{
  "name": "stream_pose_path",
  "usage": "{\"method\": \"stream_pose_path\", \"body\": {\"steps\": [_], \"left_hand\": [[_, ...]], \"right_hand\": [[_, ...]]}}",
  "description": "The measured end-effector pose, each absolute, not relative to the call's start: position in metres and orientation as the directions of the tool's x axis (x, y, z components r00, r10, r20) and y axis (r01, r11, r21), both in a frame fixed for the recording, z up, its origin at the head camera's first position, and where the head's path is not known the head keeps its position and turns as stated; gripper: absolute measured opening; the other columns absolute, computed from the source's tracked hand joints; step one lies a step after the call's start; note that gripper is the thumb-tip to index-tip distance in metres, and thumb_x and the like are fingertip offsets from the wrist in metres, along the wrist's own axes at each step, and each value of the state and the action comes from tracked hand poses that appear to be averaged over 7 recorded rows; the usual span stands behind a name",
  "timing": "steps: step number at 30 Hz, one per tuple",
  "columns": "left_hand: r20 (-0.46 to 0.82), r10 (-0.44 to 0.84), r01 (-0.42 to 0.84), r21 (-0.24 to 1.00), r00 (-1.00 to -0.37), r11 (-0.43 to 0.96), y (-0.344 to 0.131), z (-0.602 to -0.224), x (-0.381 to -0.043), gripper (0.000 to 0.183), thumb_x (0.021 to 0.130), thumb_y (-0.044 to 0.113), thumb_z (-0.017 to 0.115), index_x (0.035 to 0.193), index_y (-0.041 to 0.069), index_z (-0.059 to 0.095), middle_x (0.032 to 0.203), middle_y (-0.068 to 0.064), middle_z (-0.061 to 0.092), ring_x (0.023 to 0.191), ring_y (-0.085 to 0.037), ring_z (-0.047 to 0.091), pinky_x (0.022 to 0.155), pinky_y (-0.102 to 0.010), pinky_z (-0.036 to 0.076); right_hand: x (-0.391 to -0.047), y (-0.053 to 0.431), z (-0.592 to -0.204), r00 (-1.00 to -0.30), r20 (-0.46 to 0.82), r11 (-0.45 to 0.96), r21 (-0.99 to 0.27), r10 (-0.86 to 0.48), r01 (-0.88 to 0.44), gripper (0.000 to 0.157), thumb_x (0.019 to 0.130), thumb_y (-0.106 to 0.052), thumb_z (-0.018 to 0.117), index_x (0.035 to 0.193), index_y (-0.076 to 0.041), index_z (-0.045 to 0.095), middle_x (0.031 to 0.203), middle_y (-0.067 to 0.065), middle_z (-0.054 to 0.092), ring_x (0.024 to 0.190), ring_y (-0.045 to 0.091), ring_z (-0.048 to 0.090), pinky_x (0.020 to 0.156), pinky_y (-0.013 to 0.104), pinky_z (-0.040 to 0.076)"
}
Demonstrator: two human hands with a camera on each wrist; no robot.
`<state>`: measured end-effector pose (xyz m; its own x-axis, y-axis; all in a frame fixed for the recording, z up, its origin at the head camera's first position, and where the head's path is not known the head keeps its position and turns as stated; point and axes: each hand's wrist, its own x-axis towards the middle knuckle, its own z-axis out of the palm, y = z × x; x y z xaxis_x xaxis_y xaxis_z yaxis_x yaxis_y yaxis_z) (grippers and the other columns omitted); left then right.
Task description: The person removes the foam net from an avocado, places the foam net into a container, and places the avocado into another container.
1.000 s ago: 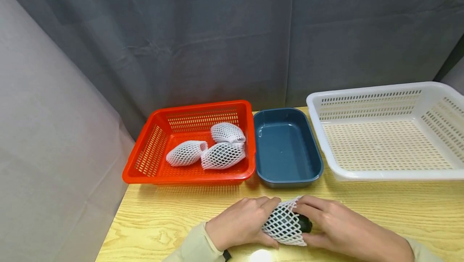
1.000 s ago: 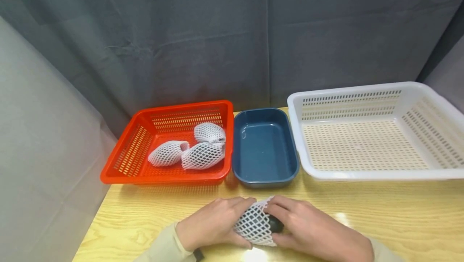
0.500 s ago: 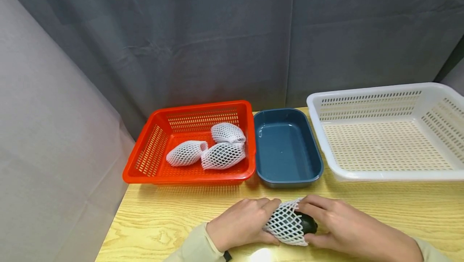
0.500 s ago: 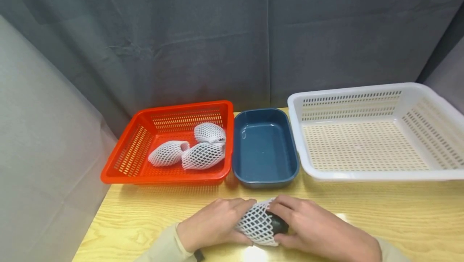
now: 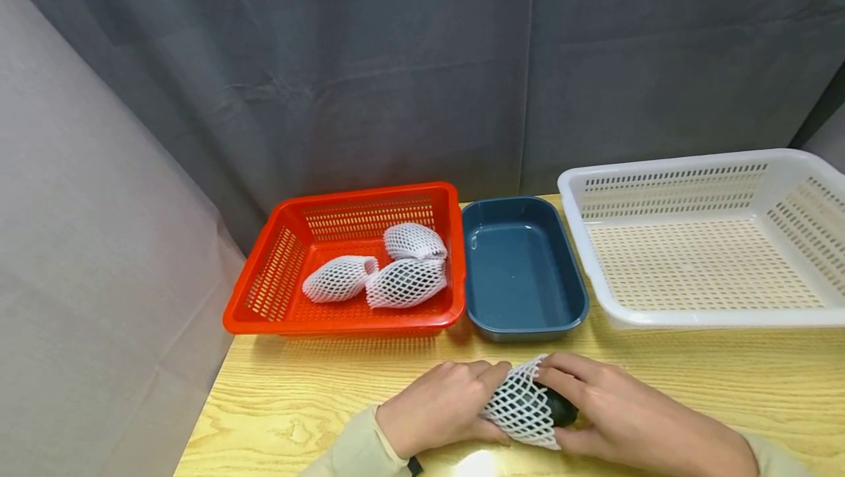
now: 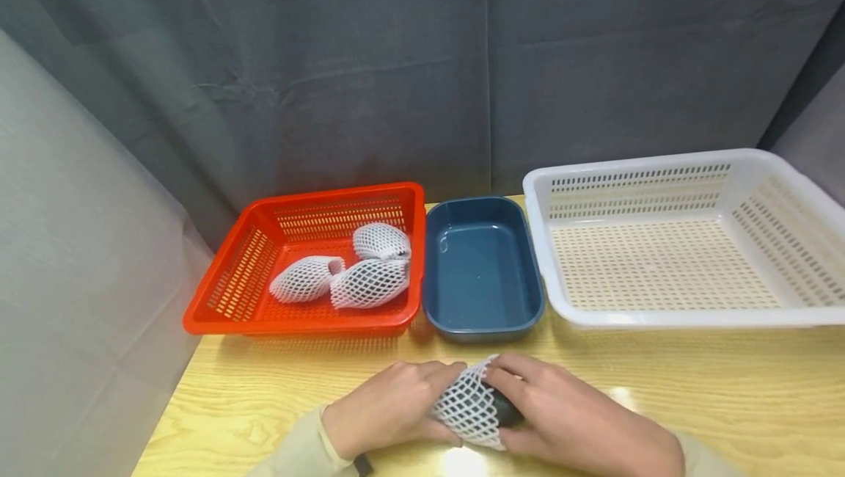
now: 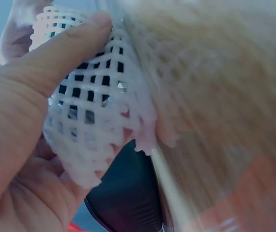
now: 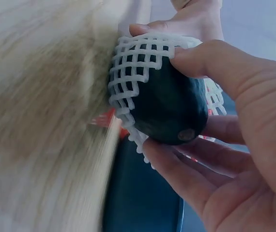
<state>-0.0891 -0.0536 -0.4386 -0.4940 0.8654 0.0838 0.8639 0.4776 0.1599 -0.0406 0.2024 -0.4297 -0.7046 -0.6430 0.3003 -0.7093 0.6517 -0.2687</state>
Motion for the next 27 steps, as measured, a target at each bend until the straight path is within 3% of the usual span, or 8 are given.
{"method": "stream_pose_path", "body": {"steps": [8,14,20,27], "left_hand": [[0.085,0.862,0.862,0.157,-0.499,0.483,-0.053,-0.439,-0.088,0.056,0.082,0.054,0.082,0.115,0.016,0.058,0.093,0.009,0.069,0.078,0.002,0.063,0.065,-0.012,0.051],[0.127,0.863,0.871,0.122,-0.489,0.476,-0.052,-0.44,-0.087,0.053,0.082,0.055,0.081,0.111,0.016,0.059,0.089,0.009,0.069,0.074,0.001,0.063,0.062,-0.013,0.05],[0.146,0.862,0.874,0.115,-0.486,0.473,-0.052,-0.44,-0.087,0.055,0.084,0.056,0.079,0.116,0.015,0.061,0.091,0.009,0.07,0.077,0.001,0.066,0.064,-0.014,0.052],[0.15,0.862,0.874,0.109,-0.485,0.473,-0.053,-0.44,-0.086,0.054,0.086,0.058,0.075,0.117,0.016,0.062,0.091,0.009,0.071,0.078,0.0,0.067,0.064,-0.014,0.053]], "right_hand": [[-0.04,0.198,-0.428,-0.746,0.21,0.688,-0.29,-0.632,-0.665,0.057,0.074,-0.027,0.087,0.126,-0.017,0.065,0.124,-0.01,0.061,0.1,0.003,0.06,0.079,0.023,0.059],[-0.039,0.193,-0.43,-0.736,0.249,0.688,-0.261,-0.63,-0.677,0.062,0.067,-0.022,0.087,0.124,-0.018,0.064,0.121,-0.013,0.059,0.1,0.004,0.06,0.081,0.026,0.059],[-0.039,0.186,-0.432,-0.735,0.278,0.707,-0.211,-0.619,-0.675,0.067,0.062,-0.022,0.087,0.125,-0.015,0.064,0.122,-0.01,0.061,0.101,0.008,0.063,0.084,0.03,0.06],[-0.038,0.179,-0.433,-0.76,0.245,0.734,-0.202,-0.603,-0.648,0.069,0.062,-0.019,0.086,0.126,-0.011,0.062,0.121,-0.005,0.063,0.101,0.011,0.066,0.085,0.034,0.061]]}}
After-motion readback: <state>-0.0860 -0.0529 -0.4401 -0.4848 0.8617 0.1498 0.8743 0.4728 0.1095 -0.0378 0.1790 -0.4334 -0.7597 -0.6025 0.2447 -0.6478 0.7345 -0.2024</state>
